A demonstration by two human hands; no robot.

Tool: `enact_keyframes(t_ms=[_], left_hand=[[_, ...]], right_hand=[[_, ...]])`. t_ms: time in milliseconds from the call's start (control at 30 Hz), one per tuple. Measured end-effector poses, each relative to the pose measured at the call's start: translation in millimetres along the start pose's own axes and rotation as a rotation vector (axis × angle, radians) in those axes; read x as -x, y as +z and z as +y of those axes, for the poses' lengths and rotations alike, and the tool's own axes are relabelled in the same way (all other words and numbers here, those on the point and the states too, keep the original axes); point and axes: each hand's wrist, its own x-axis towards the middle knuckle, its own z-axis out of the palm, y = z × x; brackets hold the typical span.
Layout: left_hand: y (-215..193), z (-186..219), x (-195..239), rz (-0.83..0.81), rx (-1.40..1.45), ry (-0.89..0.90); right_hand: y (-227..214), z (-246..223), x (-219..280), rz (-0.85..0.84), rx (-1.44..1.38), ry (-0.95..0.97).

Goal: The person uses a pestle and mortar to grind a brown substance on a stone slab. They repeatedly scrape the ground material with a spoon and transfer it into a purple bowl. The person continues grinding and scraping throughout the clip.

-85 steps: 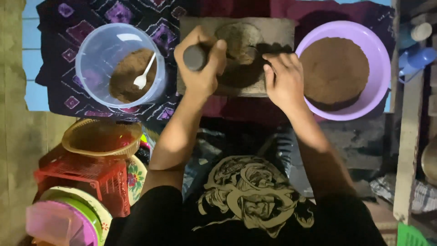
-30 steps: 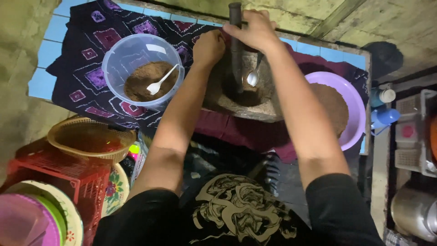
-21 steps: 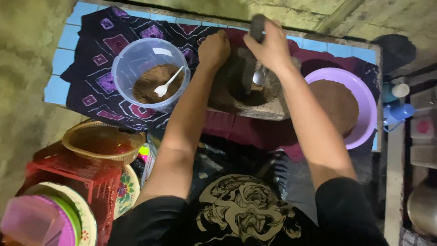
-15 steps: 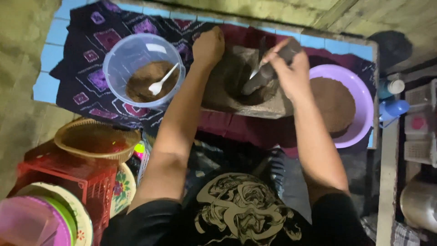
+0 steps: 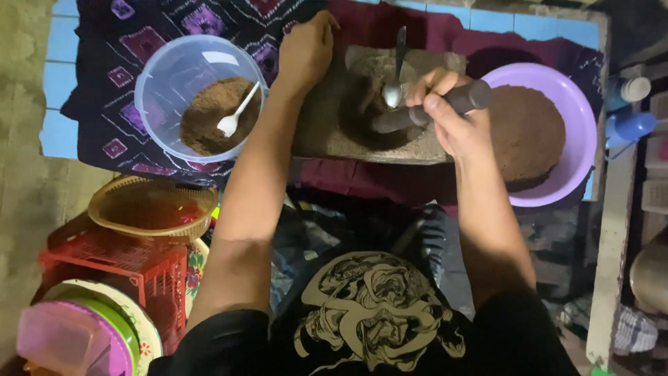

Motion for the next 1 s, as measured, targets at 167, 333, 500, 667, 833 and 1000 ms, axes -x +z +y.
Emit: enact_keyframes(t_ms=[167, 333, 500, 667, 833, 1000], left_hand=[[-11, 43, 1, 0.086, -0.333, 0.154], [-10, 86, 2, -0.053, -0.130, 0.205], [28, 93, -4, -0.076, 0.128, 0.220], [12, 104, 6, -0.037, 0.112, 0.311], [-34, 102, 19, 0.109, 0.126, 0.462], [-16, 66, 31, 0.021, 0.137, 0.512]], right_hand=[[14, 0, 1, 0.035, 0.144, 0.000], [5, 8, 10, 0.160, 0.083, 0.015], [-7, 20, 11, 0.272, 0.049, -0.036], [2, 19, 17, 0.303, 0.034, -0.059], [10, 7, 20, 0.243, -0.009, -0.085], [22, 17, 22, 0.362, -0.122, -0.192]])
